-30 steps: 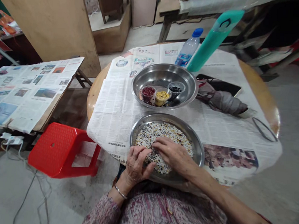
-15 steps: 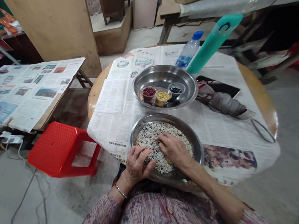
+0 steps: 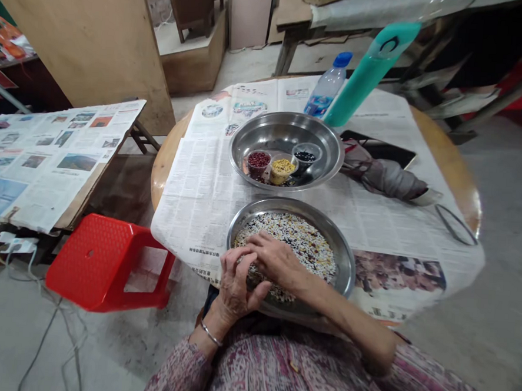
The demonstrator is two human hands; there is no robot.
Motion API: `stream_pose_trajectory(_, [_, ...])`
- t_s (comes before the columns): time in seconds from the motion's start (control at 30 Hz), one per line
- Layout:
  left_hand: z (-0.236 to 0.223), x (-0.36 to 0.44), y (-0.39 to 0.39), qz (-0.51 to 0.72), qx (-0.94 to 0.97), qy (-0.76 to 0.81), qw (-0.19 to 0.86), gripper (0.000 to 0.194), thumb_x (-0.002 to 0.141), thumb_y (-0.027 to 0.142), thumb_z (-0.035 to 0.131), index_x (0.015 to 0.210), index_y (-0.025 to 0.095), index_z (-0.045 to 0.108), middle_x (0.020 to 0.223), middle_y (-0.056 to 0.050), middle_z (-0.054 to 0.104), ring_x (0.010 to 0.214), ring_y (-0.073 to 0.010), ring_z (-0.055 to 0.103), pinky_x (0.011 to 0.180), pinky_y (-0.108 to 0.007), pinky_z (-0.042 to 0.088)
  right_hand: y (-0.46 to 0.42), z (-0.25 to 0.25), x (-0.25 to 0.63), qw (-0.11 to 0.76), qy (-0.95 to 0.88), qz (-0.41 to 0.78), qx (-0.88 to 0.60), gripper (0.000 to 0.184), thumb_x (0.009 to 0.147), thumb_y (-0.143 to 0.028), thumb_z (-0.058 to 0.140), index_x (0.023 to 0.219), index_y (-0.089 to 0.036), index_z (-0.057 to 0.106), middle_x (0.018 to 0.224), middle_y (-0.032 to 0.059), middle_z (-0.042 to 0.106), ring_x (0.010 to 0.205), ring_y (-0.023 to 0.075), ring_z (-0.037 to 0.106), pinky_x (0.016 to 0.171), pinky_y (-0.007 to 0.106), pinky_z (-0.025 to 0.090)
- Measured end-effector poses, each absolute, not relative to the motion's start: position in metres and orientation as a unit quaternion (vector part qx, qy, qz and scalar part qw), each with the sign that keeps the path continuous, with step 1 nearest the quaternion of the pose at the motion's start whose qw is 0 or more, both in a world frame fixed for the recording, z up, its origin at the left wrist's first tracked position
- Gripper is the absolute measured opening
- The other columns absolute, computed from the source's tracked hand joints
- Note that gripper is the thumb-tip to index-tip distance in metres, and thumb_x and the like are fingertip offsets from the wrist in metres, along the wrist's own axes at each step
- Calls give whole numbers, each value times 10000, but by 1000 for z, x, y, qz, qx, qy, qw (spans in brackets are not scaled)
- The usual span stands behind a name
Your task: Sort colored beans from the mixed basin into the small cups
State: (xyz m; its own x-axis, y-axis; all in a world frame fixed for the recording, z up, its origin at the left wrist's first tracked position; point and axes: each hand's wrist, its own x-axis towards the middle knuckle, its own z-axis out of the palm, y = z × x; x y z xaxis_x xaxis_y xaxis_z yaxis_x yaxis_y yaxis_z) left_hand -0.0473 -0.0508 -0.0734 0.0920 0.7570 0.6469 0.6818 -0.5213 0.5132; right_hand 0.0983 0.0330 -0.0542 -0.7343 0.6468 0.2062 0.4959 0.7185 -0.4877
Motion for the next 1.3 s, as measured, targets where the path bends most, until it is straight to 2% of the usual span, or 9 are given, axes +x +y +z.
stream_pose_trajectory(0.2, [-70,-48,-51,469,736,484,63,500,965,412,530,1386,156,444,1241,-176,548,1170,-286,550,986,-495,509,70,-55,145,192,-885,79,-417,276,883,-89,473,986,-169,716,1133,139,682,1084,287,574,939,446,521])
stream_pose_trajectory(0.3, [-69,-48,-52,466,739,481,75,479,962,387,537,1374,156,454,1233,-174,559,1165,-282,560,986,-492,517,55,-59,173,219,-874,101,-422,267,915,-149,466,1010,-184,713,1091,127,690,1052,267,622,929,438,541])
stream_pose_trajectory(0.43, [-69,-48,-53,461,737,488,79,457,955,356,547,1362,167,465,1229,-167,568,1162,-280,572,985,-491,525,12,-59,182,213,-883,184,-376,275,919,-285,579,1175,-227,662,1215,105,662,1137,246,635,955,413,555])
stream_pose_trajectory(0.53, [-71,-48,-53,456,739,490,76,450,952,344,546,1359,166,475,1220,-164,580,1161,-277,578,976,-481,531,-12,-60,167,186,-896,217,-338,341,896,-193,576,1229,-246,626,1257,107,637,1165,235,619,932,394,567])
stream_pose_trajectory(0.63, [-71,-48,-52,451,741,491,73,429,949,335,547,1341,167,494,1207,-159,589,1151,-272,584,974,-471,533,-9,-64,149,176,-901,234,-319,313,894,-74,478,1107,-222,653,1110,89,661,1052,203,639,866,340,572])
stream_pose_trajectory(0.73, [-70,-47,-51,453,743,488,68,404,946,320,551,1318,166,510,1197,-155,592,1138,-267,587,971,-470,532,14,-68,141,208,-891,222,-338,352,894,-41,420,1080,-213,665,1016,79,665,958,194,642,833,333,566])
stream_pose_trajectory(0.8, [-69,-47,-51,456,744,484,67,389,947,308,550,1306,163,514,1184,-152,597,1130,-264,587,963,-465,532,32,-67,142,244,-878,196,-364,387,890,-46,420,1133,-212,671,1080,97,671,1016,213,639,889,367,555])
stream_pose_trajectory(1.07, [-68,-47,-50,463,743,478,73,370,941,286,561,1289,168,521,1173,-145,606,1111,-253,595,958,-444,531,61,-55,141,199,-842,84,-495,343,987,-316,458,1198,-164,681,1241,168,651,1161,313,558,986,485,476])
stream_pose_trajectory(1.3, [-72,-47,-51,471,731,493,39,446,944,340,560,1346,160,493,1237,-164,558,1183,-277,550,1001,-467,503,34,-60,99,208,-915,164,-305,364,907,-253,579,1262,-199,637,1322,140,618,1262,289,502,1101,536,363])
